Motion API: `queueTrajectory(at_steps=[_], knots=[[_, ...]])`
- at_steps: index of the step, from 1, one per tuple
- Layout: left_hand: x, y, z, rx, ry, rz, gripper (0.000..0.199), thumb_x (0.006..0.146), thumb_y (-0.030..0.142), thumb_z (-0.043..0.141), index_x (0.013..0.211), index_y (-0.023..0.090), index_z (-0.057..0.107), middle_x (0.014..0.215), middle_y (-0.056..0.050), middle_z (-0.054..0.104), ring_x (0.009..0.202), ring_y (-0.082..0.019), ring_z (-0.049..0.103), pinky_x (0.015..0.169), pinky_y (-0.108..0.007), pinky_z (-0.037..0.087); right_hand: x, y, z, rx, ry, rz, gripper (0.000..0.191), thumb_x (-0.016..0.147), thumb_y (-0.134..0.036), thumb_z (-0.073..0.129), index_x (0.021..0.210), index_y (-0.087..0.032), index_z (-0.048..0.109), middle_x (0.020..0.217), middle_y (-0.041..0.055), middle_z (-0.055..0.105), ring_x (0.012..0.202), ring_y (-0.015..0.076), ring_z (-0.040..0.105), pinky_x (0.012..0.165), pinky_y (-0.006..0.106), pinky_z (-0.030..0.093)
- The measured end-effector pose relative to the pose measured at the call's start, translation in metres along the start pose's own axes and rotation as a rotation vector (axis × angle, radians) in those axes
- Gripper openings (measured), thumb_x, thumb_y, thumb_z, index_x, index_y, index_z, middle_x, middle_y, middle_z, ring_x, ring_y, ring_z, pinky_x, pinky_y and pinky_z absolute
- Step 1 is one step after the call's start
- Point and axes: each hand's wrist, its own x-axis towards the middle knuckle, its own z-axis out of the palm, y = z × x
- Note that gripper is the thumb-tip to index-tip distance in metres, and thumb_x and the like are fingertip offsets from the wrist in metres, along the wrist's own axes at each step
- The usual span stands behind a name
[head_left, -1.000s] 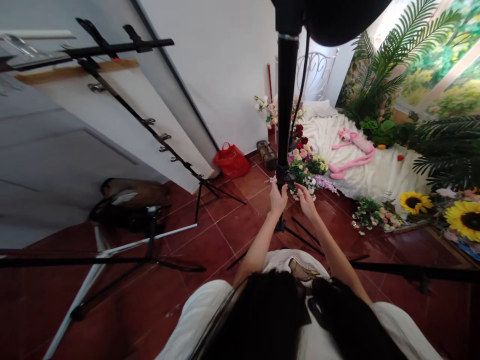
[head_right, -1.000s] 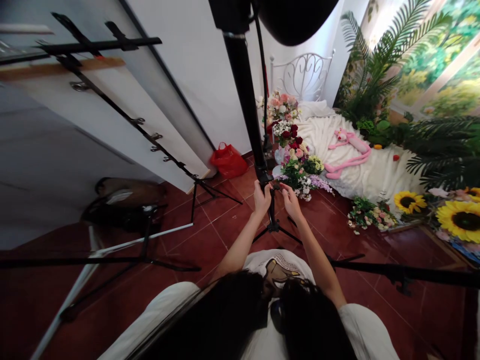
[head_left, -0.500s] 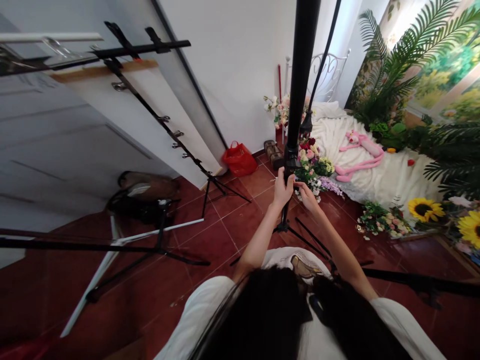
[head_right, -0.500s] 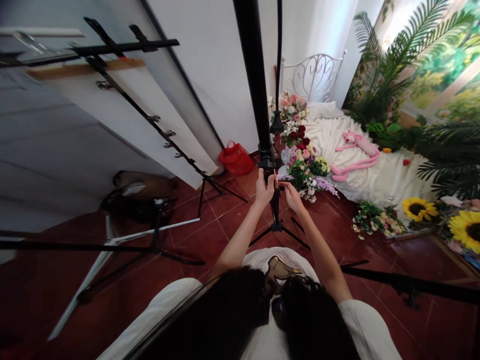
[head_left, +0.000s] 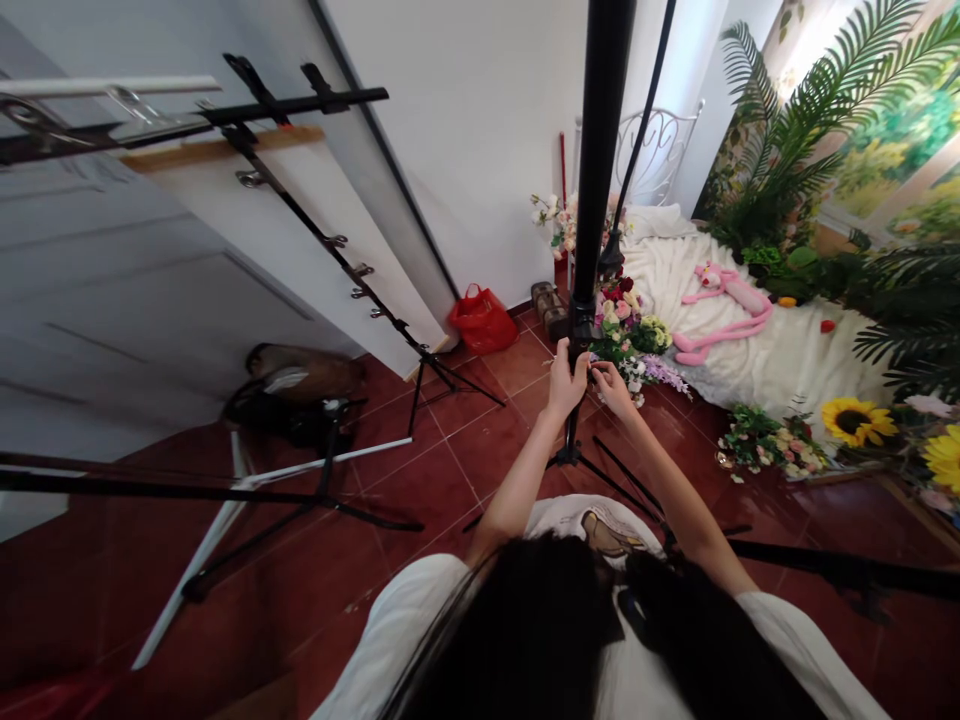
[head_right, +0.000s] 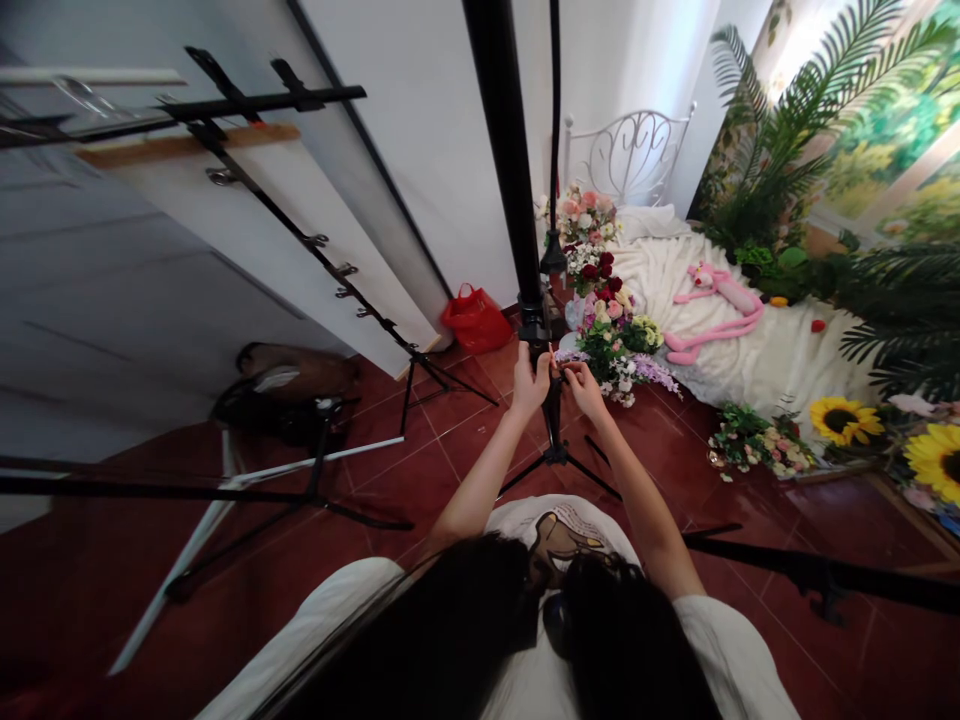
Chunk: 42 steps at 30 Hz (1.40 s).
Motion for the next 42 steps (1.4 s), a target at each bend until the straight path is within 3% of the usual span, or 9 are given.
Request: queueTrajectory(at_steps=[4, 8, 12, 18, 23, 29, 35, 39, 42], knots=[[-0.002, -0.002, 0.0, 0.065, -0.011, 0.021, 0.043, 0.092, 0.061, 0.045, 0.105, 0.02, 0.05, 0.075, -0.001, 0.061, 0.067, -0.014, 0.06, 0.068, -0.026, 0.048, 0.002, 0.003, 0.0, 0.008, 0.072, 0.07, 0.027, 0.078, -0.041, 0.069, 0.096, -0.024, 0.059, 0.058, -0.0091, 0.05, 0.05, 0.01, 0.044, 0.051, 0.021, 0.04], [-0.003, -0.004, 0.0, 0.113, -0.005, 0.027, 0.045, 0.092, 0.062, 0.042, 0.107, 0.02, 0.048, 0.077, -0.001, 0.06, 0.067, -0.013, 0.06, 0.067, -0.026, 0.048, 0.009, 0.002, 0.012, 0.025, 0.16, 0.19, 0.019, 0.074, -0.032, 0.071, 0.086, -0.022, 0.059, 0.067, -0.0055, 0.059, 0.064, 0.0106, 0.056, 0.064, 0.021, 0.046], [-0.003, -0.005, 0.0, 0.133, -0.002, 0.039, 0.045, 0.093, 0.063, 0.041, 0.105, 0.02, 0.048, 0.076, -0.001, 0.059, 0.066, -0.014, 0.059, 0.065, -0.026, 0.047, 0.015, 0.001, 0.029, 0.228, 0.165, 0.262, 0.008, 0.075, -0.021, 0.063, 0.083, -0.021, 0.061, 0.081, -0.0032, 0.066, 0.078, 0.0104, 0.062, 0.077, 0.022, 0.049], [-0.003, -0.004, 0.0, 0.114, 0.006, 0.034, 0.046, 0.092, 0.063, 0.042, 0.11, 0.021, 0.048, 0.076, -0.001, 0.059, 0.066, -0.014, 0.061, 0.066, -0.026, 0.049, 0.011, 0.007, 0.031, 0.553, 0.187, 0.384, 0.02, 0.072, -0.018, 0.063, 0.091, -0.023, 0.065, 0.077, -0.0047, 0.069, 0.077, 0.0128, 0.064, 0.074, 0.023, 0.051], [-0.003, 0.001, 0.001, 0.075, -0.028, 0.016, 0.045, 0.092, 0.062, 0.043, 0.106, 0.02, 0.048, 0.072, 0.0, 0.057, 0.062, -0.013, 0.06, 0.063, -0.025, 0.05, 0.0, 0.017, 0.029, 0.637, 0.226, 0.369, 0.019, 0.074, -0.028, 0.069, 0.092, -0.024, 0.064, 0.076, -0.0045, 0.069, 0.071, 0.0116, 0.064, 0.07, 0.022, 0.052], [-0.002, 0.002, -0.001, 0.127, -0.014, 0.061, 0.042, 0.093, 0.06, 0.042, 0.104, 0.02, 0.049, 0.078, -0.003, 0.061, 0.071, -0.015, 0.063, 0.071, -0.028, 0.051, -0.001, 0.018, 0.031, 0.5, 0.273, 0.243, 0.03, 0.068, -0.037, 0.078, 0.086, -0.023, 0.059, 0.084, -0.0039, 0.067, 0.071, 0.0094, 0.062, 0.064, 0.02, 0.05], [-0.002, -0.003, -0.001, 0.126, -0.013, 0.069, 0.043, 0.093, 0.06, 0.042, 0.107, 0.02, 0.049, 0.086, -0.006, 0.065, 0.08, -0.017, 0.065, 0.074, -0.029, 0.052, 0.007, 0.008, 0.023, 0.201, 0.216, 0.103, 0.043, 0.062, -0.051, 0.08, 0.082, -0.022, 0.054, 0.063, -0.0068, 0.055, 0.059, 0.0089, 0.052, 0.053, 0.018, 0.041], [-0.003, -0.004, 0.0, 0.12, 0.002, 0.07, 0.044, 0.093, 0.062, 0.042, 0.107, 0.021, 0.049, 0.085, -0.005, 0.064, 0.079, -0.017, 0.065, 0.073, -0.029, 0.052, 0.016, 0.002, 0.02, 0.029, 0.179, 0.107, 0.04, 0.063, -0.051, 0.077, 0.077, -0.022, 0.053, 0.06, -0.0052, 0.054, 0.057, 0.0113, 0.051, 0.052, 0.022, 0.041], [-0.003, -0.004, 0.001, 0.123, 0.005, 0.069, 0.043, 0.093, 0.062, 0.042, 0.105, 0.021, 0.049, 0.082, -0.004, 0.063, 0.075, -0.016, 0.064, 0.07, -0.028, 0.051, 0.02, -0.003, 0.022, -0.146, 0.224, 0.145, 0.031, 0.066, -0.044, 0.074, 0.071, -0.022, 0.053, 0.062, -0.0024, 0.058, 0.06, 0.0139, 0.054, 0.057, 0.025, 0.043]])
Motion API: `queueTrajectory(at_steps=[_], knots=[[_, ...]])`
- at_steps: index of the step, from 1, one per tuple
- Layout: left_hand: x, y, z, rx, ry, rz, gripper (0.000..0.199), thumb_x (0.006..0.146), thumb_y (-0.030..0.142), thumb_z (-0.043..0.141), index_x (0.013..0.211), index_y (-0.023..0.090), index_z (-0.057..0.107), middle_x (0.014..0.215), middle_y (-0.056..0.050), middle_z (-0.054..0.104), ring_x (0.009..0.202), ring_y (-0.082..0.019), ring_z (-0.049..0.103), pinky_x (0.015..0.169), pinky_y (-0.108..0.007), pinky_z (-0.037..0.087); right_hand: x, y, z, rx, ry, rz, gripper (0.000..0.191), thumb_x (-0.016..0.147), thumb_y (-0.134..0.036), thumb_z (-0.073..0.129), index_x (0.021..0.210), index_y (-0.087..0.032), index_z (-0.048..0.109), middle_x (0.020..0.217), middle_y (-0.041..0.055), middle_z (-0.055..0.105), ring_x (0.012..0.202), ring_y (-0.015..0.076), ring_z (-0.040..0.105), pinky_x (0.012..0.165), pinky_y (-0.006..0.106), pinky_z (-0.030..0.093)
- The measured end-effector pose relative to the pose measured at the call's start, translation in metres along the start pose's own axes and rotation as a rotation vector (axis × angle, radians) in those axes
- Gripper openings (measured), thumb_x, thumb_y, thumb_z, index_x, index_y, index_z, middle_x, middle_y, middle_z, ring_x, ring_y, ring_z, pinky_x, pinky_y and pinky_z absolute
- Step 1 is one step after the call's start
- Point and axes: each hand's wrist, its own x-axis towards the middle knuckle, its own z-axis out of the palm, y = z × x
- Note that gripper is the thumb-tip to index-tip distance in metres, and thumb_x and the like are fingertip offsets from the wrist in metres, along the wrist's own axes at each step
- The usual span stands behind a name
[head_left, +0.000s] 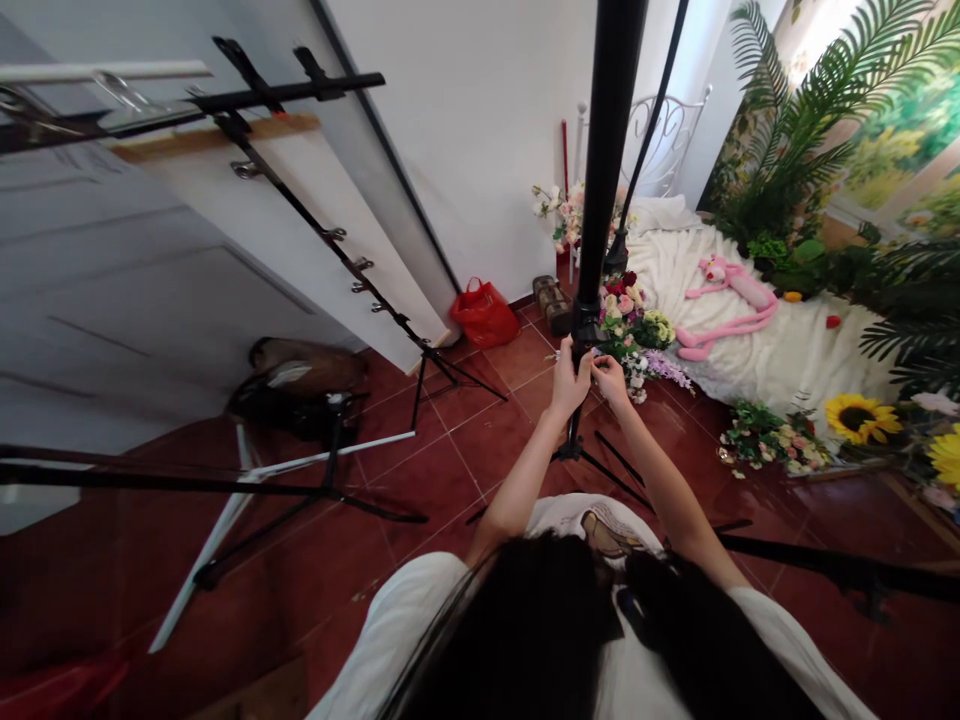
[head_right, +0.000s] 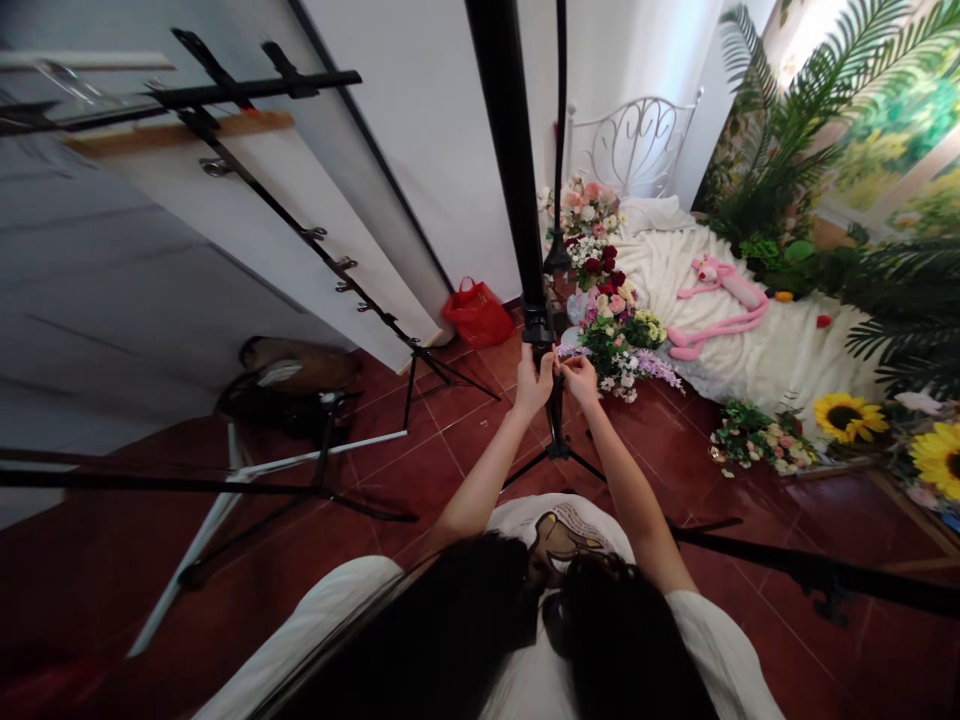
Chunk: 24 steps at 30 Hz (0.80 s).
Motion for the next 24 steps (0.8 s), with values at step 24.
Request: queueTrajectory(at_steps=[24], knots=[[0.002, 0.004, -0.005, -0.04, -0.092, -0.03, 0.042, 0.094, 0.059, 0.041, 0.111, 0.021, 0.047, 0.079, -0.002, 0.06, 0.067, -0.014, 0.061, 0.067, -0.029, 0.052, -0.027, 0.024, 0.018, 0.778, -0.006, 0.243, 0.025, 0.076, -0.039, 0.069, 0.095, -0.027, 0.058, 0.087, -0.0047, 0.069, 0.083, 0.0115, 0.066, 0.081, 0.025, 0.053]])
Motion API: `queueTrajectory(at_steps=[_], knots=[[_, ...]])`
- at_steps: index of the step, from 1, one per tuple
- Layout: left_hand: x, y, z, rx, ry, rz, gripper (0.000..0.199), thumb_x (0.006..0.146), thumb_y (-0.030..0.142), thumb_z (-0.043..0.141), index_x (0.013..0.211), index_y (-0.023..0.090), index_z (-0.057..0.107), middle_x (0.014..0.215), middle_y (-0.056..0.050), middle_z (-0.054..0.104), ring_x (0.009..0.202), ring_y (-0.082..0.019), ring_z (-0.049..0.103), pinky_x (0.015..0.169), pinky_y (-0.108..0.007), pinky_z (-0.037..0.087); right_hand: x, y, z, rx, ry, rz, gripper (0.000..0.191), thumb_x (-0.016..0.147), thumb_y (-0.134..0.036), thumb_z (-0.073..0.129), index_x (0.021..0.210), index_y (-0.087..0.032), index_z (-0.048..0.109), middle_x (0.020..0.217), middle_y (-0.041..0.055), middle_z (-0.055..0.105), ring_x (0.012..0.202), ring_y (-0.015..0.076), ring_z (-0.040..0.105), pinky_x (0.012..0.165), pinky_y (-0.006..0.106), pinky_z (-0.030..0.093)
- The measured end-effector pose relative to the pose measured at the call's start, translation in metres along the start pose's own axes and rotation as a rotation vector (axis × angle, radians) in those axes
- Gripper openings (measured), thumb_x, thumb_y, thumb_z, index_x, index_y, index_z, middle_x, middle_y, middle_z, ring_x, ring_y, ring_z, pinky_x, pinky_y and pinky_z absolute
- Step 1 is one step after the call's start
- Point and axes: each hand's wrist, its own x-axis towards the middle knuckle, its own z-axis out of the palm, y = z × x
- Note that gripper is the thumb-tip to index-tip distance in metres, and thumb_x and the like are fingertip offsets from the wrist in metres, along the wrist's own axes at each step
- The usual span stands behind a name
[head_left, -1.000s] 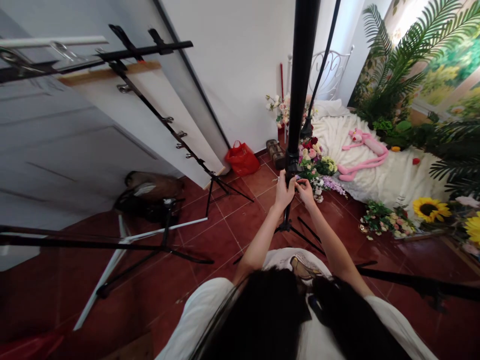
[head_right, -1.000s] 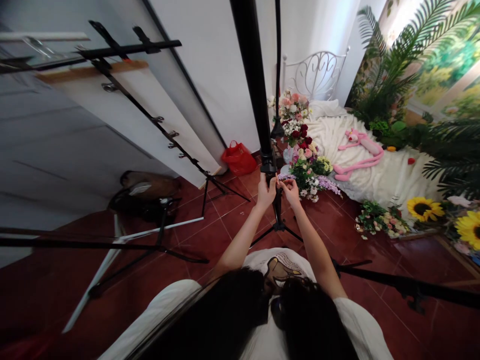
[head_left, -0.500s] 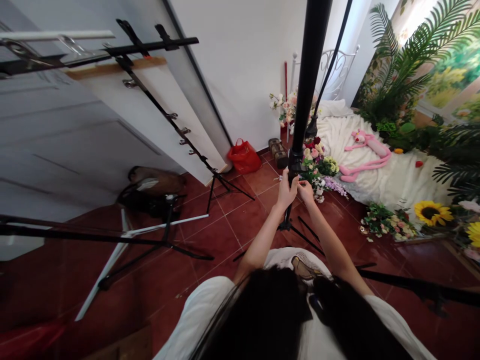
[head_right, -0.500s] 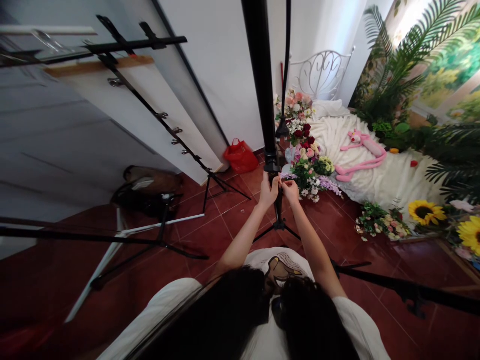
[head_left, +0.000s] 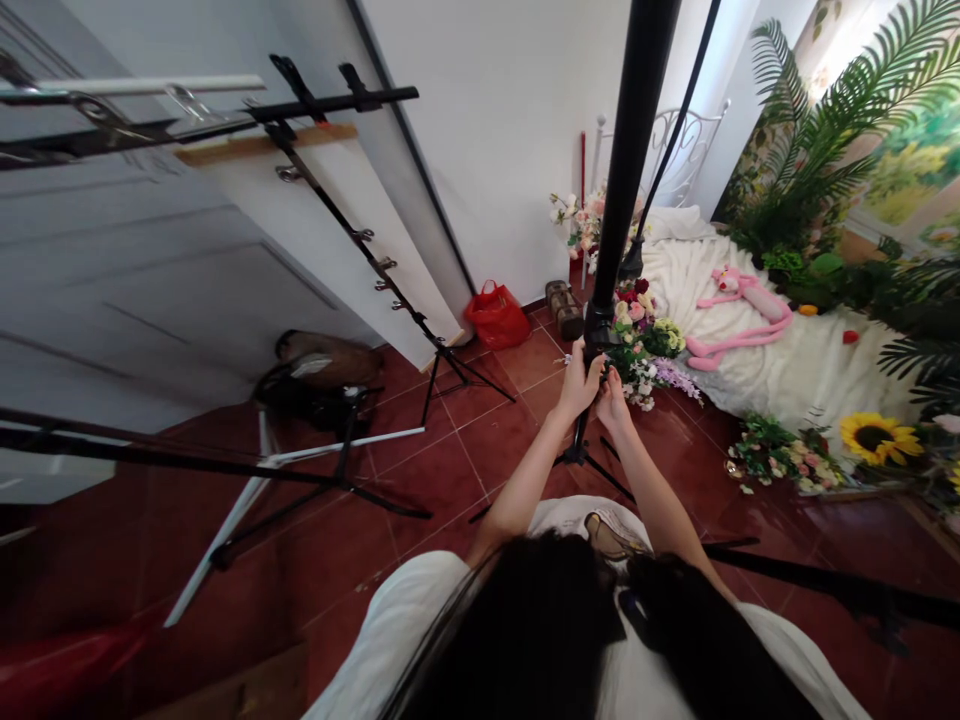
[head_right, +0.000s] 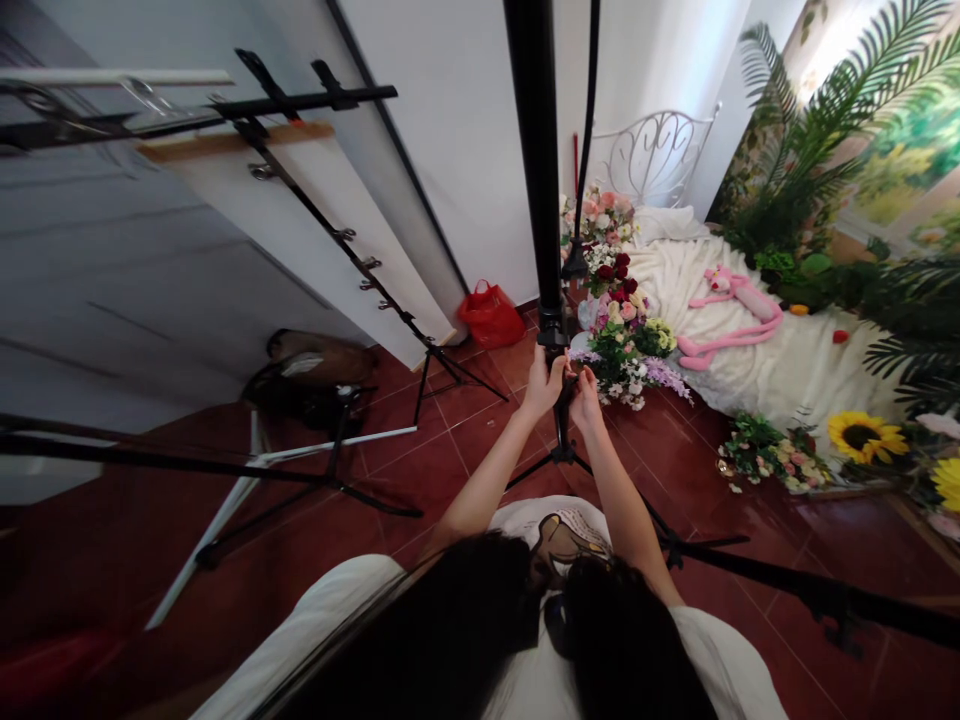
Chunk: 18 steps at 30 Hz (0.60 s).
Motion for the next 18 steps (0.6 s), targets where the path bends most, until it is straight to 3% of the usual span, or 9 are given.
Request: queueTrajectory(at_steps=[4, 9, 14, 18], knots=[[0.001, -0.001, -0.002, 0.006, -0.018, 0.002, 0.045, 0.094, 0.06, 0.041, 0.112, 0.02, 0.048, 0.081, -0.004, 0.061, 0.07, -0.016, 0.062, 0.07, -0.03, 0.052, 0.005, -0.001, 0.006, -0.047, 0.036, -0.069, 0.027, 0.072, -0.036, 0.072, 0.089, -0.025, 0.054, 0.087, -0.0047, 0.066, 0.079, 0.0102, 0.065, 0.074, 0.022, 0.051], [0.001, 0.0, -0.003, 0.002, -0.014, -0.008, 0.044, 0.092, 0.061, 0.044, 0.108, 0.02, 0.052, 0.084, -0.004, 0.063, 0.074, -0.016, 0.062, 0.071, -0.029, 0.051, 0.004, -0.008, 0.011, -0.093, 0.101, -0.033, 0.034, 0.064, -0.034, 0.077, 0.083, -0.024, 0.051, 0.077, -0.0065, 0.063, 0.068, 0.01, 0.061, 0.058, 0.019, 0.044], [0.001, 0.003, -0.002, -0.016, 0.014, -0.015, 0.041, 0.092, 0.059, 0.046, 0.104, 0.02, 0.054, 0.083, -0.004, 0.065, 0.076, -0.016, 0.064, 0.074, -0.028, 0.052, 0.001, -0.011, 0.011, -0.132, 0.097, -0.061, 0.03, 0.064, -0.034, 0.075, 0.081, -0.023, 0.052, 0.077, -0.0055, 0.063, 0.07, 0.0103, 0.061, 0.059, 0.019, 0.046], [-0.009, -0.01, -0.001, 0.018, 0.006, -0.046, 0.039, 0.091, 0.056, 0.051, 0.108, 0.02, 0.053, 0.086, -0.004, 0.065, 0.078, -0.016, 0.066, 0.075, -0.029, 0.052, 0.001, -0.011, 0.01, -0.161, 0.071, -0.078, 0.027, 0.065, -0.034, 0.074, 0.078, -0.023, 0.053, 0.075, -0.0054, 0.063, 0.069, 0.0097, 0.06, 0.06, 0.019, 0.047]])
